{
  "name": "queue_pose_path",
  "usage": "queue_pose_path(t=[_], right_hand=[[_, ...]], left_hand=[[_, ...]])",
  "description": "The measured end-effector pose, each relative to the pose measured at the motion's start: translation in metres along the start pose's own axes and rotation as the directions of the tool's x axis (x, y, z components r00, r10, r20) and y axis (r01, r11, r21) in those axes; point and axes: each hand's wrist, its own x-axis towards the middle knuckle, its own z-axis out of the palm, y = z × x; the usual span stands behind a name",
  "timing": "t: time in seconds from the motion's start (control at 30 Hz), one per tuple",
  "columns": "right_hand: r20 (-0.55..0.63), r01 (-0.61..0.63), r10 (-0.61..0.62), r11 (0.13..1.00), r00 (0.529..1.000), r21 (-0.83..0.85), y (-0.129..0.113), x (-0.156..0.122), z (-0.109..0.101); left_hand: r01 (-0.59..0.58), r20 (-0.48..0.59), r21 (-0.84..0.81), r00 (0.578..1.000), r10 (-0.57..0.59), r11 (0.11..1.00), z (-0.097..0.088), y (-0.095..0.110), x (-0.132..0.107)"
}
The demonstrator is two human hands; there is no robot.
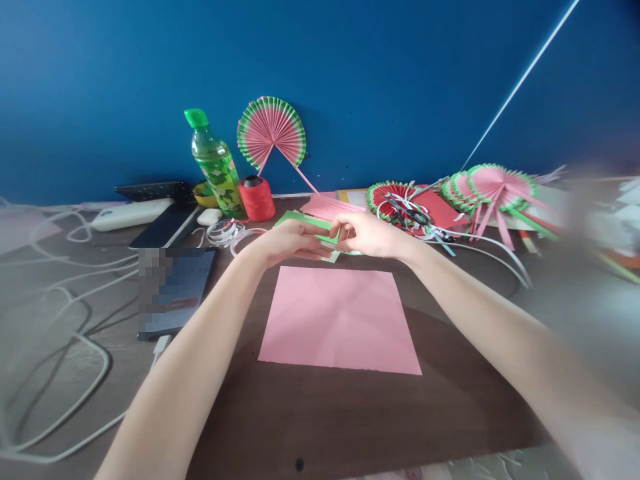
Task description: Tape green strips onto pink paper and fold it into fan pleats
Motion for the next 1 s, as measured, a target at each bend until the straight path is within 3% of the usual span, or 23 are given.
queue_pose_path(t=[0.1, 0.33, 0.53, 0.77, 1.0], right_hand=[[-0.007, 0.025, -0.025, 0.998, 1.0, -0.063, 0.0, 0.0, -0.003], [0.11, 0.037, -0.03, 0.997, 0.993, -0.063, 0.003, -0.001, -0.01], [0.083, 0.034, -0.026, 0.994, 0.996, -0.102, -0.001, -0.002, -0.011], [0.082, 0.041, -0.034, 0.996, 0.996, -0.084, -0.004, -0.004, -0.011], [0.09, 0.047, -0.037, 0.993, 0.995, -0.11, -0.005, -0.003, -0.008]], left_hand=[[-0.014, 0.012, -0.001, 1.0, 0.014, 1.0, -0.002, -0.002, 0.001], [-0.015, 0.016, 0.044, 1.0, 0.014, 0.999, -0.005, -0.003, 0.001], [-0.033, 0.008, 0.064, 0.999, 0.033, 0.997, -0.002, -0.001, 0.0], [-0.008, -0.081, 0.243, 0.996, 0.028, 0.97, 0.007, 0.0, 0.002], [-0.022, -0.059, 0.219, 0.998, 0.036, 0.975, 0.008, 0.002, 0.001]])
